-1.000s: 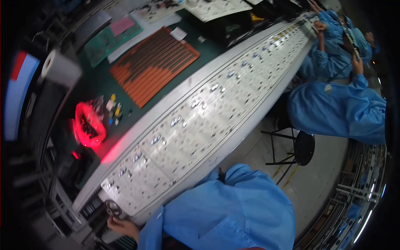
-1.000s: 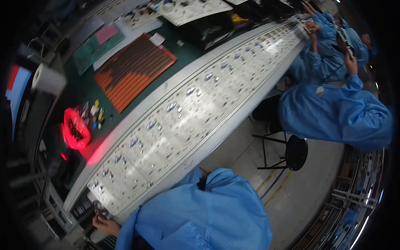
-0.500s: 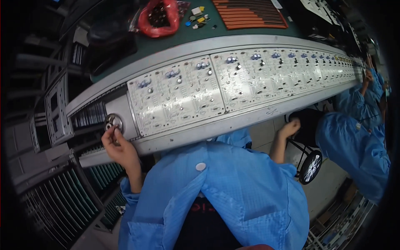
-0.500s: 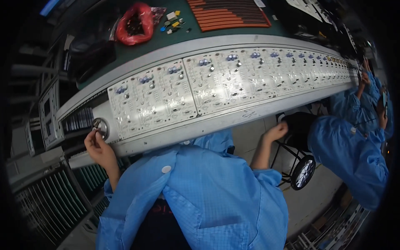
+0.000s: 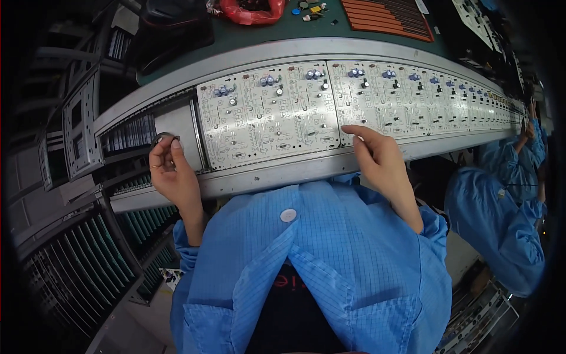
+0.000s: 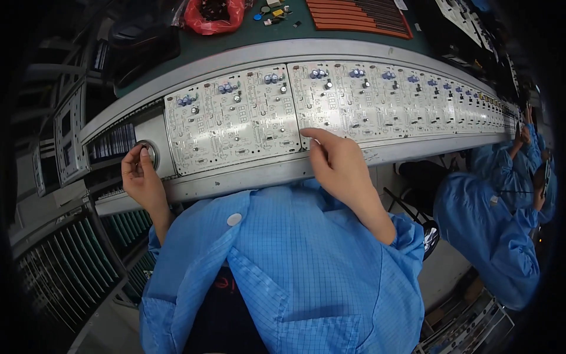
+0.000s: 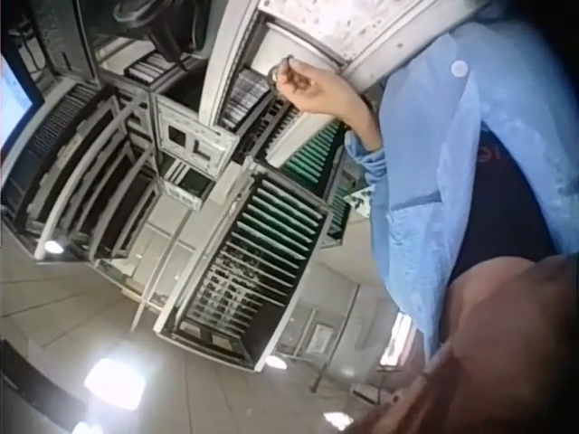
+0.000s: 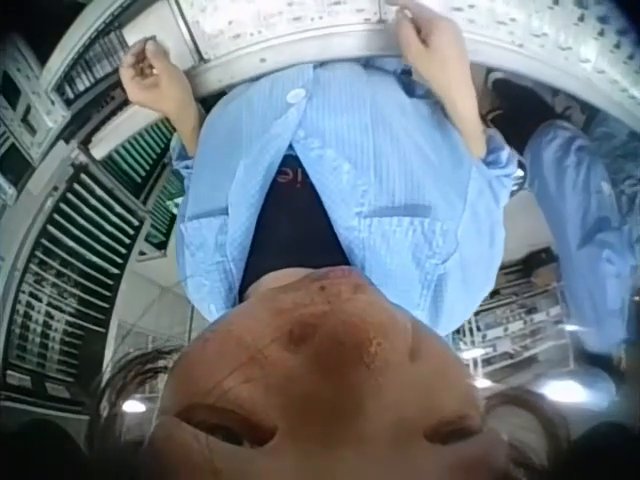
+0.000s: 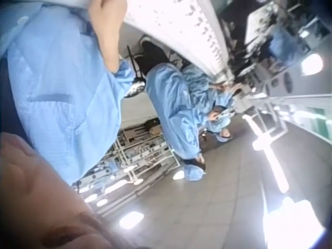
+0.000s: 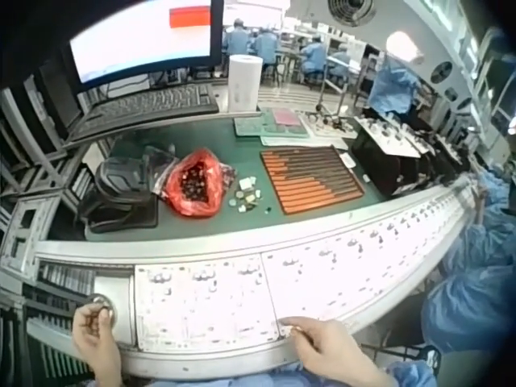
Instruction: Assembling components onto printed circuit boards on an assembly line.
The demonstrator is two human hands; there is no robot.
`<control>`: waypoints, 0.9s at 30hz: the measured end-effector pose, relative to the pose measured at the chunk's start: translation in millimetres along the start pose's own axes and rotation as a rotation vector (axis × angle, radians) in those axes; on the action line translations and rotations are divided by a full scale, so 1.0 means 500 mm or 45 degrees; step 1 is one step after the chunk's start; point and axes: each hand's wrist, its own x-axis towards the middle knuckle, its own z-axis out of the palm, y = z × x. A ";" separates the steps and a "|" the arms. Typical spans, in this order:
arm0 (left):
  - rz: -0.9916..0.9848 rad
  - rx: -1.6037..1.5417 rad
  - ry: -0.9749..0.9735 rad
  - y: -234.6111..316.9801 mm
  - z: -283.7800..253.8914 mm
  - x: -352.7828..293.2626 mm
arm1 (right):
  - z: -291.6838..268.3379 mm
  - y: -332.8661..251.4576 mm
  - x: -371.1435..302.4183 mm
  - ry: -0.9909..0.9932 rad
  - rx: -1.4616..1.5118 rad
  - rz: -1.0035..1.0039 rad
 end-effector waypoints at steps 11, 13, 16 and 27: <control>-0.040 -0.042 0.048 -0.004 -0.011 -0.004 | 0.042 0.000 0.017 -0.033 0.271 0.116; -0.045 -0.042 0.052 -0.002 -0.009 -0.003 | 0.045 0.002 0.013 0.002 0.286 0.124; -0.039 -0.023 0.027 0.006 -0.001 0.000 | 0.049 -0.002 0.005 -0.022 0.347 0.153; -0.007 0.093 -0.299 0.095 0.060 -0.010 | 0.028 0.004 0.022 -0.172 0.630 0.251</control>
